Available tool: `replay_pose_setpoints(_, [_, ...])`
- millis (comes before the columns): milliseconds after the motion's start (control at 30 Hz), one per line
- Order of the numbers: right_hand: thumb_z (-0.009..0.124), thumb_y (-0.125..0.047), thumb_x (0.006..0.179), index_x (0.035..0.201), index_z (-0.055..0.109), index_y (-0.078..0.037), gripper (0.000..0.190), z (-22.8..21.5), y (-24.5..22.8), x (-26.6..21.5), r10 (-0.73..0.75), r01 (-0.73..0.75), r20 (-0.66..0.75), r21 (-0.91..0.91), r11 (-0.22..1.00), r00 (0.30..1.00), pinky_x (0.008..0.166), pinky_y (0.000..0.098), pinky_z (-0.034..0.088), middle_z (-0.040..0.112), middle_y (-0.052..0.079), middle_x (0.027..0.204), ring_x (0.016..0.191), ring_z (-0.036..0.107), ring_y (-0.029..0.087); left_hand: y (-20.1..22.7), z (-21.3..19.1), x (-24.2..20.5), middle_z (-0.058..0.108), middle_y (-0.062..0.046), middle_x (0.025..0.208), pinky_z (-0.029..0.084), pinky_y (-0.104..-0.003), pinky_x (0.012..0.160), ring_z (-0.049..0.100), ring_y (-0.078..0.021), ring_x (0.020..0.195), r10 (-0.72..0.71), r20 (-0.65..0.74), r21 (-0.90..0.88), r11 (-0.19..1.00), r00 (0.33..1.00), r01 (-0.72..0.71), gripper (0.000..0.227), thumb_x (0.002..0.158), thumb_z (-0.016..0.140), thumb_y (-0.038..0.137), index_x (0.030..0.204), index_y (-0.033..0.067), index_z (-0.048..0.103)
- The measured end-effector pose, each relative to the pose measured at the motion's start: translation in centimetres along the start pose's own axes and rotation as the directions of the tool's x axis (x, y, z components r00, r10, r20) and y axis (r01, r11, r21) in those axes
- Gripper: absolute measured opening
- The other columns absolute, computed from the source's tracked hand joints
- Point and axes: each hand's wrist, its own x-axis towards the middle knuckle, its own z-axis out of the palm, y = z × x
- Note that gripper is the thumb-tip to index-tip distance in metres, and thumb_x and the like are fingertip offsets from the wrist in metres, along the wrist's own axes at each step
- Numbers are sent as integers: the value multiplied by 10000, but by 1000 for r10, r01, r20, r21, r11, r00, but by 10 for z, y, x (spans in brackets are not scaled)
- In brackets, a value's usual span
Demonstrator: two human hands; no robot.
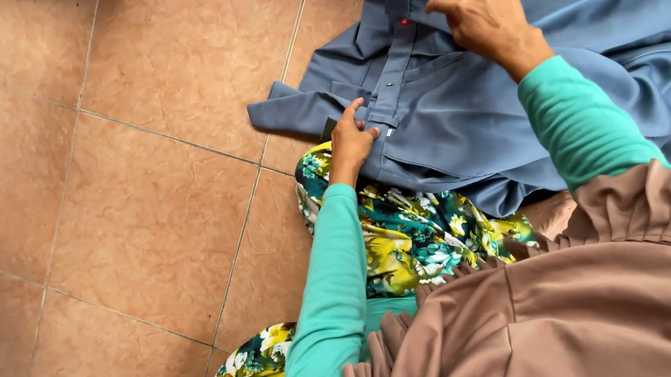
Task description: Folding blue trousers into neat rectangular shapes on a tiled floor.
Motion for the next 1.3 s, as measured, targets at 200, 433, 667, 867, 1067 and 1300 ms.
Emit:
replay_pose_setpoints(200, [717, -181, 832, 1116, 798, -424, 382, 88, 42, -12, 57, -43, 171, -81, 996, 984, 772, 397, 432, 668, -81, 1046, 980, 604, 228, 0, -1, -2, 734, -112, 1233, 478, -361, 1040, 672, -305, 1168, 205, -11, 58, 977, 979, -204, 615, 793, 741, 72, 1366, 275, 647])
replay_pose_setpoints(433, [662, -93, 778, 1072, 833, -278, 387, 10, -6, -11, 52, -57, 114, 40, 998, 992, 592, 365, 490, 670, -61, 967, 840, 617, 239, 12, 13, 4, 752, -173, 1098, 503, -473, 974, 655, -411, 1079, 192, -48, 289, 942, 980, -170, 526, 819, 763, 112, 1318, 240, 657])
replay_pose_setpoints(667, [711, -412, 947, 1012, 762, -63, 359, -72, -83, -33, 14, -169, 261, 582, 795, 965, 817, 469, 554, 697, 166, 1105, 1062, 664, 371, 44, -50, -25, 695, 5, 922, 566, -192, 755, 622, -55, 817, 337, -30, -558, 775, 941, -296, 510, 885, 720, 5, 1351, 204, 664])
replay_pose_setpoints(867, [794, -273, 899, 912, 757, -103, 175, -66, -105, -25, 44, -190, 247, 609, 770, 968, 799, 365, 552, 693, 43, 1047, 1044, 668, 260, 81, -95, -61, 472, -108, 1326, 386, -493, 938, 429, -338, 1163, 498, -5, 64, 865, 867, -497, 779, 829, 857, 148, 1495, 347, 506])
replay_pose_setpoints(1067, [777, -271, 882, 926, 764, -146, 133, -92, -102, -15, -75, -17, 175, 472, 882, 982, 733, 371, 511, 684, -3, 1052, 992, 652, 239, 114, -85, -44, 583, 23, 1217, 52, -739, 1162, 408, -378, 1397, 714, 105, 585, 519, 692, -624, 349, 753, 882, 212, 1011, 292, 662])
replay_pose_setpoints(1300, [684, -279, 691, 777, 728, -178, 140, -78, -39, -65, 206, -163, 246, -185, 969, 947, 719, 385, 439, 657, -63, 1094, 1005, 606, 215, 144, -150, -28, 678, 26, 863, 188, -587, 1182, 663, -229, 868, 877, -144, 752, 398, 458, -526, 439, 686, 889, 50, 989, 265, 654])
